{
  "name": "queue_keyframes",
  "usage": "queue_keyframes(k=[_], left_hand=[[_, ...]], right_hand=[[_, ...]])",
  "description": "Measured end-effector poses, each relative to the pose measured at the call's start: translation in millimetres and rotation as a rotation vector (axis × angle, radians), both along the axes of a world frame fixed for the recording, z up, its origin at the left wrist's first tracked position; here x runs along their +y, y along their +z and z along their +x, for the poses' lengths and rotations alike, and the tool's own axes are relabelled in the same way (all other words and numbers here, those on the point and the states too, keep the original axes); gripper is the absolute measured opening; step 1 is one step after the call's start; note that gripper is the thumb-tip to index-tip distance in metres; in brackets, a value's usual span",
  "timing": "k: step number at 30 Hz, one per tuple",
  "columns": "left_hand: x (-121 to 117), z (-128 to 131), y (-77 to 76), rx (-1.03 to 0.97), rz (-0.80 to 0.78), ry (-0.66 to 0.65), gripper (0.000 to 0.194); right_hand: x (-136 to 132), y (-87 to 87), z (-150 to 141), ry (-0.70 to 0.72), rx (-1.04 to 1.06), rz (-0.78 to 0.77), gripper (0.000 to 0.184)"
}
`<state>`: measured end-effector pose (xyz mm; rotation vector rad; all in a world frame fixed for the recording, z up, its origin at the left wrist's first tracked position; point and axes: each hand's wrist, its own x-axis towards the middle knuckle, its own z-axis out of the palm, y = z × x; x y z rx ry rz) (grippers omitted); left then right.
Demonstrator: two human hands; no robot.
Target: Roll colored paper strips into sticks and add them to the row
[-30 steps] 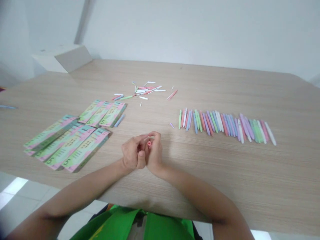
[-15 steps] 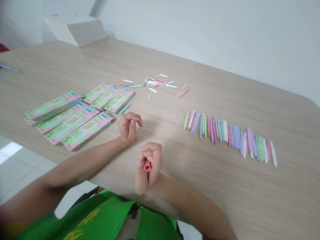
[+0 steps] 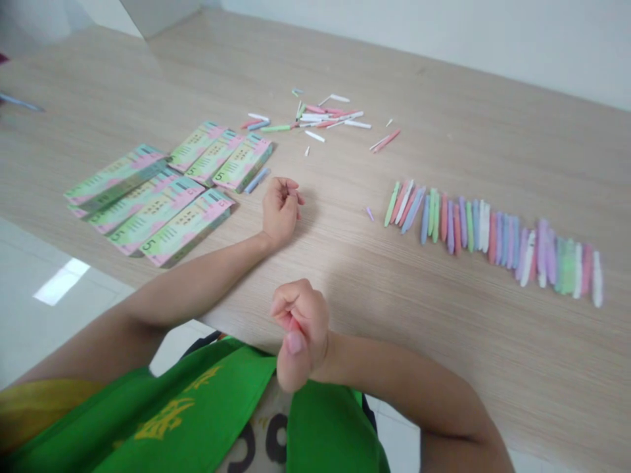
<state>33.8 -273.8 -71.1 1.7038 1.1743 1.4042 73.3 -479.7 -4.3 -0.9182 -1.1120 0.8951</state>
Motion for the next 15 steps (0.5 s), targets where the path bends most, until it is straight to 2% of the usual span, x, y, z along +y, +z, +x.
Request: queue_keyframes(k=[3,6,8,11,13,15], left_hand=[[2.4,-0.3,4.2,0.16,-0.112,-0.011,0.015],[0.0,-1.6,12.4,0.343,-0.158,-0.105,0.016],[-0.9,-3.0,16.7,0.409,-0.167,-0.17,0.018],[0.2,-5.9,18.4,0.4,-0.165,-0.261,0.018],[-0.5,-7.2,17.3,0.342,-0.164,-0.426,0.019],[-5.1,-6.6,16.0,0.246,-0.173,-0.717,0.024]], right_hand=[[19.2,4.1,10.9,0.002,0.158,-0.056,0.035],[47.4,9.3,30.4,0.05,0.284,-0.135,0.027],[67.0,10.9,46.5,0.013,0.347,-0.176,0.019],[91.1,12.0,70.5,-0.094,0.429,-0.218,0.013],[101.3,13.4,82.7,-0.165,0.468,-0.21,0.013],[106.1,15.7,89.5,-0.221,0.477,-0.179,0.012]])
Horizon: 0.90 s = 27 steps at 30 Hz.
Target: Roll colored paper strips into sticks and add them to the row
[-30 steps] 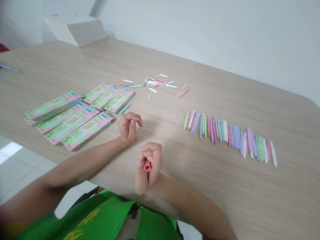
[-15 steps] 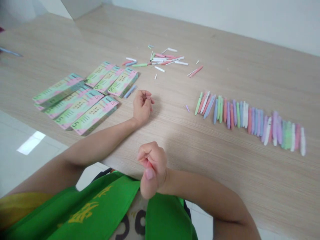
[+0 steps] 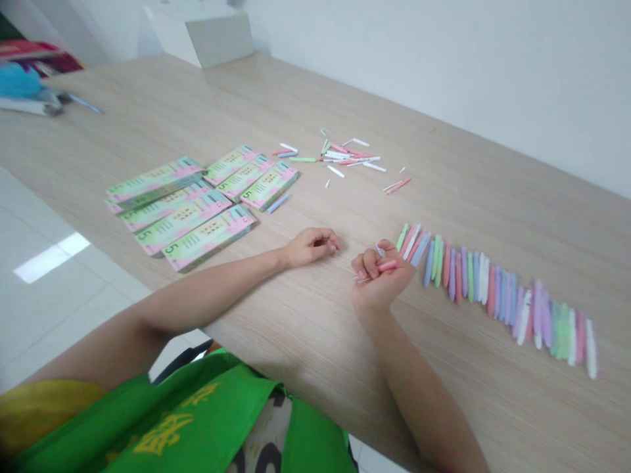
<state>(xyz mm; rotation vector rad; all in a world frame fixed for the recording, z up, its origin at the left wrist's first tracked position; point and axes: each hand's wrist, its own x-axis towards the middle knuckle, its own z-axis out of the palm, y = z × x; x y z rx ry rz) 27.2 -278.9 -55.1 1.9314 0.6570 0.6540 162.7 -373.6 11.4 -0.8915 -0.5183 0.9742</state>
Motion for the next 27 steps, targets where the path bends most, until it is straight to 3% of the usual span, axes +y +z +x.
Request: queue_keyframes(k=[3,5,10,16,22,27], left_hand=[[-13.8,4.7,0.2,-0.134,-0.041,-0.362,0.025],[-24.3,8.7,2.2,-0.175,0.018,-0.417,0.024],[-38.4,12.9,7.1,-0.222,0.116,-0.364,0.022],[-36.7,11.5,-0.5,-0.249,0.135,-0.219,0.028],[-36.3,10.5,4.3,-0.094,0.11,-0.138,0.032],[-20.9,10.6,3.6,0.02,0.211,0.129,0.018]], right_hand=[[-0.5,2.8,-0.7,-0.033,-0.013,0.038,0.008],[-4.1,1.9,-6.6,-0.041,-0.031,0.054,0.006],[-14.5,-13.5,-24.8,-0.064,-0.21,0.137,0.01],[-17.4,-31.9,-31.4,-0.134,-0.445,0.183,0.033],[-17.1,-25.4,-23.7,-0.037,-0.251,0.069,0.035],[-12.5,-12.8,-11.5,0.028,-0.203,-0.015,0.033]])
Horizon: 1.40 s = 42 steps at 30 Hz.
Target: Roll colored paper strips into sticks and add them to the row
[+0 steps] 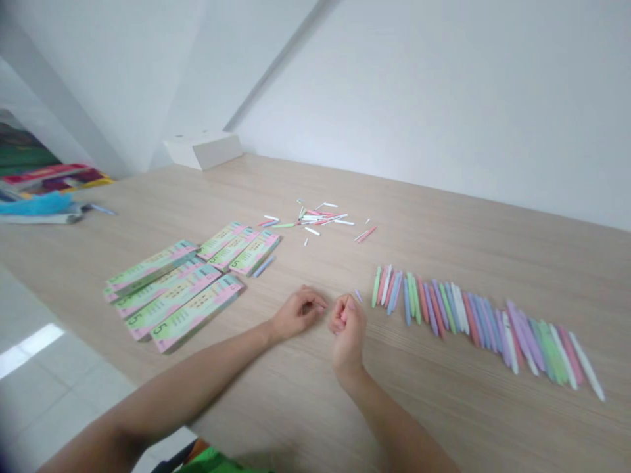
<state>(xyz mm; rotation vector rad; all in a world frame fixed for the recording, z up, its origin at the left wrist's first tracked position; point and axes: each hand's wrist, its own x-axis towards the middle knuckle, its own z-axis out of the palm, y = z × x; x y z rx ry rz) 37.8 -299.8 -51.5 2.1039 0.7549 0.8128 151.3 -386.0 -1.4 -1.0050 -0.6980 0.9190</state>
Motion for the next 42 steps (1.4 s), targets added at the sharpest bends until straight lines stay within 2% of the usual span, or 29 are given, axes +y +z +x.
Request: queue_keyframes(k=[3,4,6,9,11,13,15,18,19,21,24,26,30,37,42], left_hand=[[21.4,2.0,-5.6,0.103,-0.021,0.273,0.022],[29.7,3.6,-6.7,0.146,-0.009,0.328,0.023],[47.5,9.0,-6.2,0.259,0.098,0.327,0.025],[79.0,25.1,1.4,0.47,0.308,0.228,0.026],[103.3,42.4,9.7,0.567,0.357,0.228,0.03],[127.8,64.9,18.7,0.621,0.366,0.275,0.035],[149.2,91.1,27.0,0.667,0.388,0.315,0.038],[172.6,130.7,35.6,0.725,0.426,0.324,0.039],[178.4,142.4,37.3,0.748,0.428,0.319,0.037],[188.4,161.6,39.4,0.803,0.402,0.306,0.034],[201.2,179.8,41.4,0.881,0.345,0.273,0.029],[208.6,187.0,43.4,0.915,0.336,0.24,0.03],[217.2,197.5,48.7,0.977,0.368,0.164,0.03],[203.8,206.8,51.9,1.041,0.427,0.09,0.034],[185.2,193.4,66.3,0.995,0.37,0.097,0.035]], right_hand=[[2.7,5.1,5.5,0.093,0.025,-0.115,0.03],[2.6,6.3,7.0,0.113,0.012,-0.152,0.029],[0.6,8.5,9.5,0.104,-0.11,-0.175,0.026],[-5.8,9.9,11.5,-0.026,-0.518,-0.102,0.023],[-9.4,7.1,11.2,-0.118,-0.792,-0.08,0.017],[-9.2,-0.9,9.8,-0.192,-0.979,-0.036,0.011],[-4.0,-13.6,9.0,-0.278,-1.129,0.128,0.01],[10.1,-33.6,12.2,-0.368,-1.322,0.529,0.018],[15.0,-38.7,14.9,-0.367,-1.344,0.614,0.02],[23.3,-45.0,21.8,-0.346,-1.297,0.642,0.023],[29.5,-47.3,31.4,-0.35,-1.088,0.503,0.023],[29.8,-46.7,33.8,-0.35,-0.984,0.472,0.023],[26.2,-45.4,28.1,-0.3,-0.963,0.504,0.021],[25.2,-46.0,21.7,-0.253,-0.982,0.543,0.02],[26.0,-47.9,21.4,-0.185,-0.712,0.402,0.029]])
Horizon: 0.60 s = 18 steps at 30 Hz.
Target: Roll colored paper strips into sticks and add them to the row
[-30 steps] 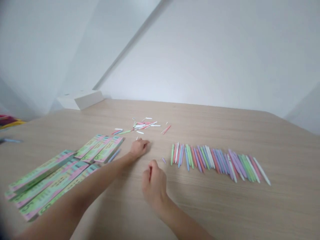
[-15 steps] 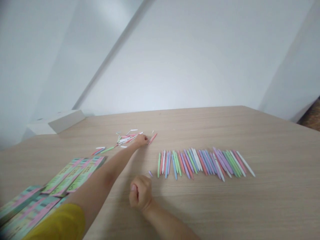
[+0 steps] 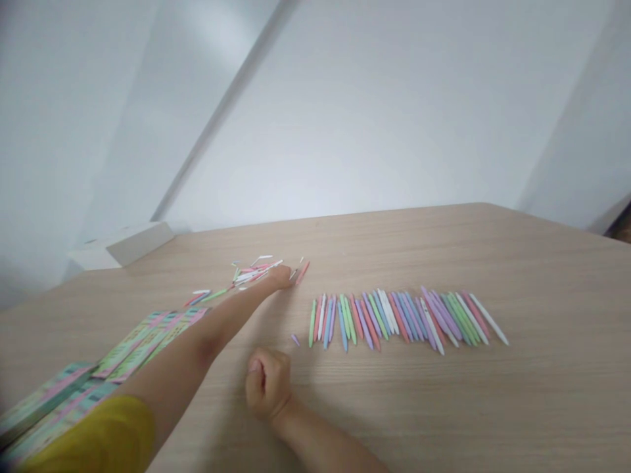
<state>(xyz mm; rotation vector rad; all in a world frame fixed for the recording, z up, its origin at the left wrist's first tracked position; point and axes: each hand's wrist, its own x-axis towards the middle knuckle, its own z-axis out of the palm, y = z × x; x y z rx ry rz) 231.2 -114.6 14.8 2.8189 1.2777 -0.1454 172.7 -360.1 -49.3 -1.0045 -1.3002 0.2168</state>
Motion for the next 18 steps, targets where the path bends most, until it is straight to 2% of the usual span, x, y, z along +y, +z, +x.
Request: queue_keyframes(k=[3,7,12,15,17,18], left_hand=[[-15.1,-18.2,6.2,-0.087,-0.045,0.022,0.035],[-39.3,-45.4,-0.8,-0.22,-0.096,0.106,0.035],[-75.8,-83.8,-14.4,-0.454,-0.141,0.254,0.026],[-113.0,-108.2,-15.7,-0.641,-0.195,0.313,0.044],[-143.2,-120.6,-14.5,-0.87,-0.339,0.332,0.049],[-158.4,-125.2,-13.8,-1.031,-0.464,0.336,0.045]], right_hand=[[1.4,2.7,-2.0,-0.011,0.229,-0.081,0.038],[7.6,6.5,-3.7,-0.063,0.431,-0.176,0.044],[14.2,5.8,-6.0,-0.176,0.385,-0.392,0.049],[15.6,5.4,-9.3,-0.145,0.375,-0.499,0.056],[15.6,5.3,-13.1,-0.085,0.397,-0.509,0.058],[14.8,5.3,-15.8,-0.051,0.423,-0.5,0.057]])
